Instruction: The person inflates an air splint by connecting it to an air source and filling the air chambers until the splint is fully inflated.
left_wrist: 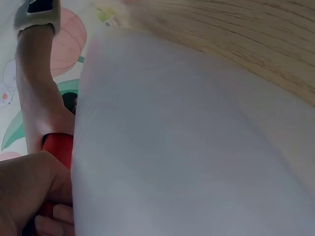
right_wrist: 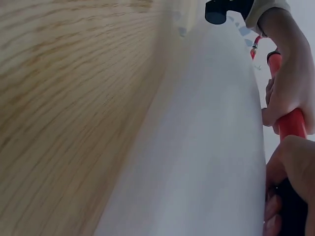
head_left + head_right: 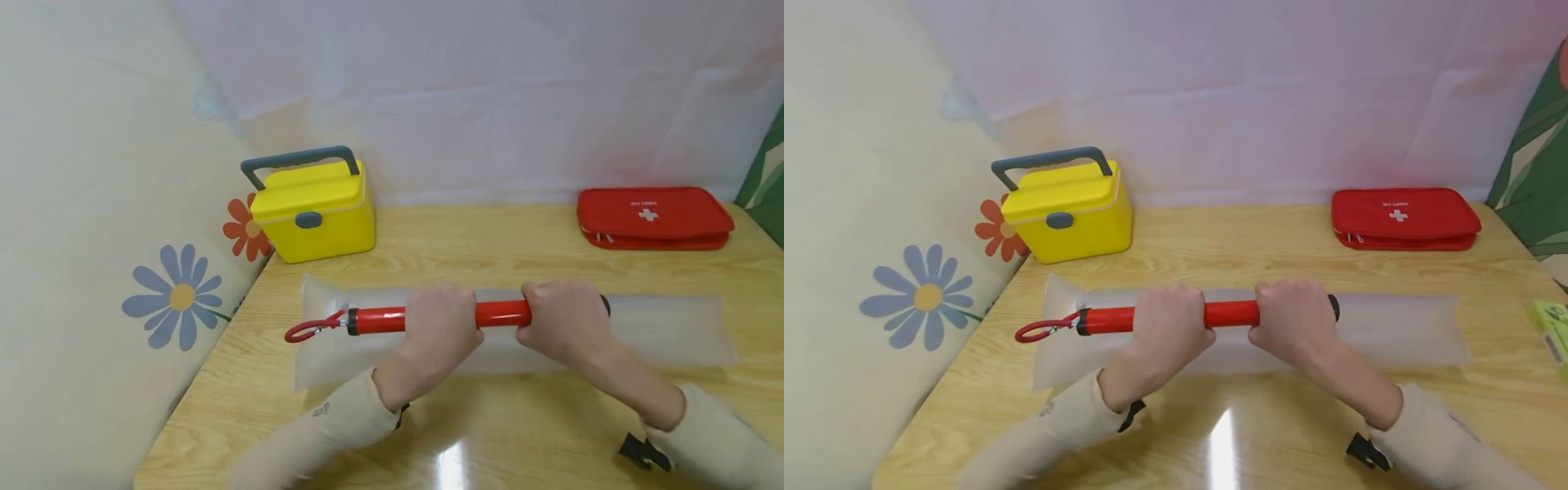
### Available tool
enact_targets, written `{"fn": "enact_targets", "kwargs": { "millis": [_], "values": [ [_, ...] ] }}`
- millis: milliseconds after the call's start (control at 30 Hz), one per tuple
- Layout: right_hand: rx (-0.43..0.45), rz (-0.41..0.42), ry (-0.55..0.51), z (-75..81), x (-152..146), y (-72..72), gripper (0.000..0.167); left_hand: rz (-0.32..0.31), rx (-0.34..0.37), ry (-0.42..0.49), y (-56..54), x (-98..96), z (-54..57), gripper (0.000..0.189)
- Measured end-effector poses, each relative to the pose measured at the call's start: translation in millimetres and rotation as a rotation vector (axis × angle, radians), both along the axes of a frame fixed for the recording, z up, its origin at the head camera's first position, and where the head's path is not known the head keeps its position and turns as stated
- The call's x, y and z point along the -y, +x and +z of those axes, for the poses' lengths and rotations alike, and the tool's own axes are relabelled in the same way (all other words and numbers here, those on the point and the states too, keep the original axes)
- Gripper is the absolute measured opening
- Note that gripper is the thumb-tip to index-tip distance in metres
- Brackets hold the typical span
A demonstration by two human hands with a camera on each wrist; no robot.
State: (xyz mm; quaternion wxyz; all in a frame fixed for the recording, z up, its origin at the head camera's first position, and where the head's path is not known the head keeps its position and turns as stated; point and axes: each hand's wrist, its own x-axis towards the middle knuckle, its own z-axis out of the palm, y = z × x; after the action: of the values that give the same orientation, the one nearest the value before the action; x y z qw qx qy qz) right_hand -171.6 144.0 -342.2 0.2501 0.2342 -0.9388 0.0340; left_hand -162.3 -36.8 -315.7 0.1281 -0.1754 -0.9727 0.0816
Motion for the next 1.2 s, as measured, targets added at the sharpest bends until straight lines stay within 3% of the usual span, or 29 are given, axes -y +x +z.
{"fn": "enact_targets", "kwargs": {
  "millis": [133, 233, 367, 467, 567, 800, 1067, 1200],
  "values": [
    [-0.013, 0.055, -0.056, -4.0, -11.8, -5.2, 0.026, -0.038, 0.016, 0.015, -1.2, 4.4, 3.2, 0.031],
    [-0.031, 0.099, -0.115, -4.8, -31.8, -11.5, 0.026, -0.013, 0.031, 0.055, -2.9, 20.7, 9.2, 0.028],
    [-0.082, 0.071, -0.132, -2.2, -59.0, -19.7, 0.026, 0.033, -0.032, 0.066, -5.5, 45.3, 16.4, 0.031],
    [-0.099, 0.042, -0.121, 1.6, -66.9, -23.3, 0.026, 0.007, -0.097, 0.062, -9.5, 50.7, 21.3, 0.033],
    [-0.076, 0.027, -0.125, 7.2, -64.9, -23.1, 0.026, -0.012, -0.120, 0.060, -13.5, 44.5, 29.6, 0.031],
    [-0.034, -0.036, -0.142, 23.9, -64.0, -16.1, 0.019, -0.011, -0.076, 0.018, -16.1, 19.6, 51.4, 0.027],
    [-0.061, -0.136, -0.100, 33.1, -77.6, -2.9, 0.020, -0.110, -0.104, -0.008, -18.7, 2.8, 59.4, 0.022],
    [-0.070, -0.138, -0.061, 41.1, -90.7, -1.6, 0.023, -0.133, -0.103, -0.037, -20.3, 1.9, 65.9, 0.023]
  ]
}}
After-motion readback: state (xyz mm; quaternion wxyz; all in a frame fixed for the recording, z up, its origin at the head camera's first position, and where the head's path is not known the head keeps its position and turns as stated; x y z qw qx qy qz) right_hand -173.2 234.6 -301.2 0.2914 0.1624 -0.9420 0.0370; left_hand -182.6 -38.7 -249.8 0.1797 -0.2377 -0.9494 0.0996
